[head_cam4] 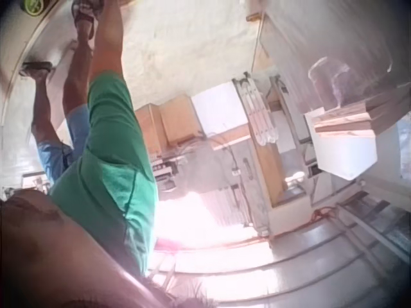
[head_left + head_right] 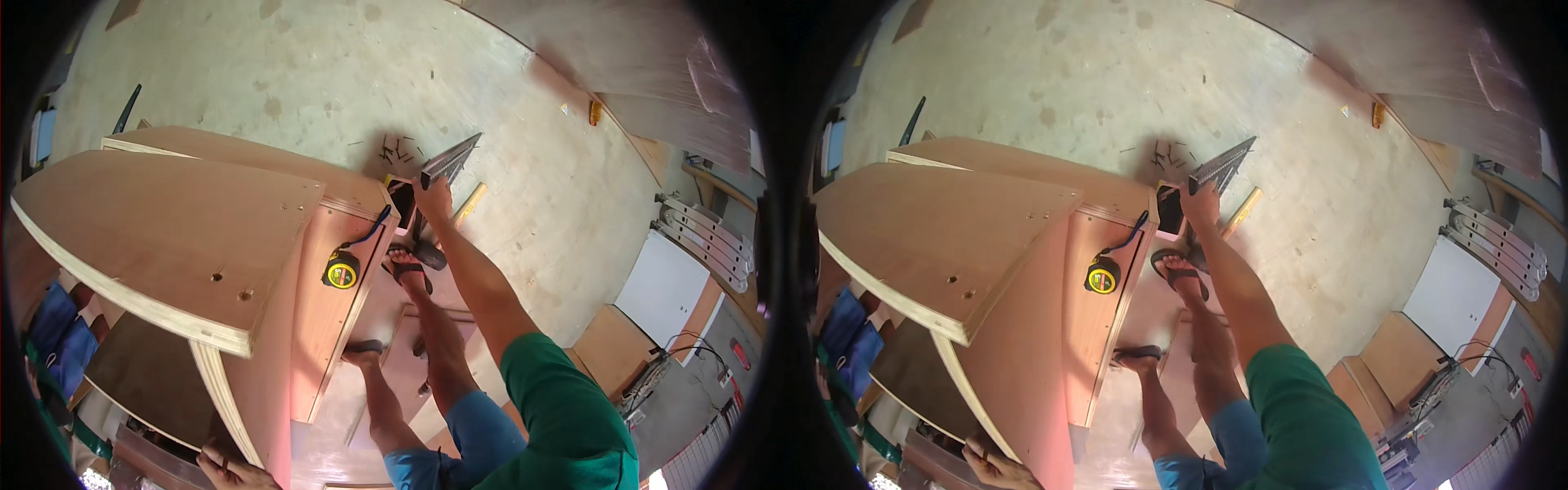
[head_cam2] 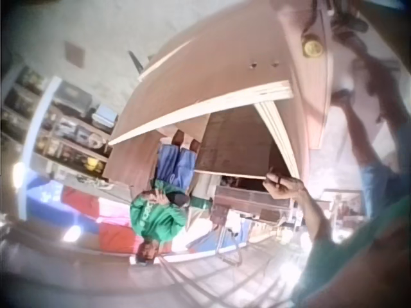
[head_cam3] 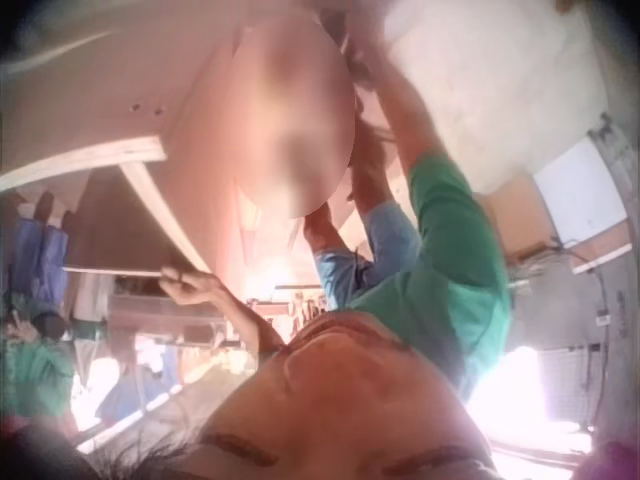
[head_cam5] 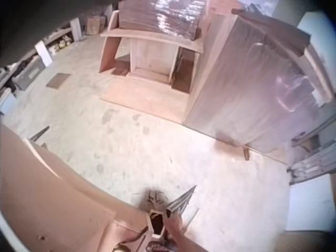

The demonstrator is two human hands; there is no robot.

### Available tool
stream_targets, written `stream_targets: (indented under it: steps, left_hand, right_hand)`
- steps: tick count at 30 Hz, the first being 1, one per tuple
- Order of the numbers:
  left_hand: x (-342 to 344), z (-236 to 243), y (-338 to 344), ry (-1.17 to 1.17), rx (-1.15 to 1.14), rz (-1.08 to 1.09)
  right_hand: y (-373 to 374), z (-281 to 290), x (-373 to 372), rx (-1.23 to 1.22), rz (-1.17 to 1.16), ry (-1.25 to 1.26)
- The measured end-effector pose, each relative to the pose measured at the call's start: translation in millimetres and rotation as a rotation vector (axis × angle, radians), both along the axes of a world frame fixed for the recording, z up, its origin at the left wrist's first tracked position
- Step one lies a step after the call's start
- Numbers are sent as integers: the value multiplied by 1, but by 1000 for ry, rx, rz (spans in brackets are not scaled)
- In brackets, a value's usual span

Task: The person measures a wooden cabinet component using a tape measure and pencil, marks the wood, and then fits a shelf into the cabinet frame.

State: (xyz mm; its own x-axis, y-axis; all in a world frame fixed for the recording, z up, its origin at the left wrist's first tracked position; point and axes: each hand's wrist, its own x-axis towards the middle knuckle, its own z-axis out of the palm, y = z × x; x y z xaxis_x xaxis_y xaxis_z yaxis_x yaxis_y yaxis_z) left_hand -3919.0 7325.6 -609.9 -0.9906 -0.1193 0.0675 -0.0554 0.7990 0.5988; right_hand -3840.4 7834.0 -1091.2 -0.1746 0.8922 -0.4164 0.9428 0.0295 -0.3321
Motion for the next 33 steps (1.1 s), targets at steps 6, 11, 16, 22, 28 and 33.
stream_targets:
  steps: [6, 11, 16, 22, 28, 33]
  left_hand:
    - [-9, 26, 64, -73, -314, 89]
    - [-35, 2, 54, 97, -177, -195]
    - [-34, 61, 44, 198, -227, -194]
    - [85, 153, 87, -567, 346, -560]
    - [260, 141, -12, -155, 94, -462]
    - [318, 201, -196, -524, -8, -435]
  right_hand:
    - [-1, -14, 9, -158, 92, -67]
    - [154, 50, 191, 155, 557, -183]
    - [22, 356, 140, -269, 86, 357]
    - [-114, 607, 136, -414, 200, 322]
    - [-329, 653, 178, -783, 102, 263]
    - [-486, 659, 207, -1285, 98, 119]
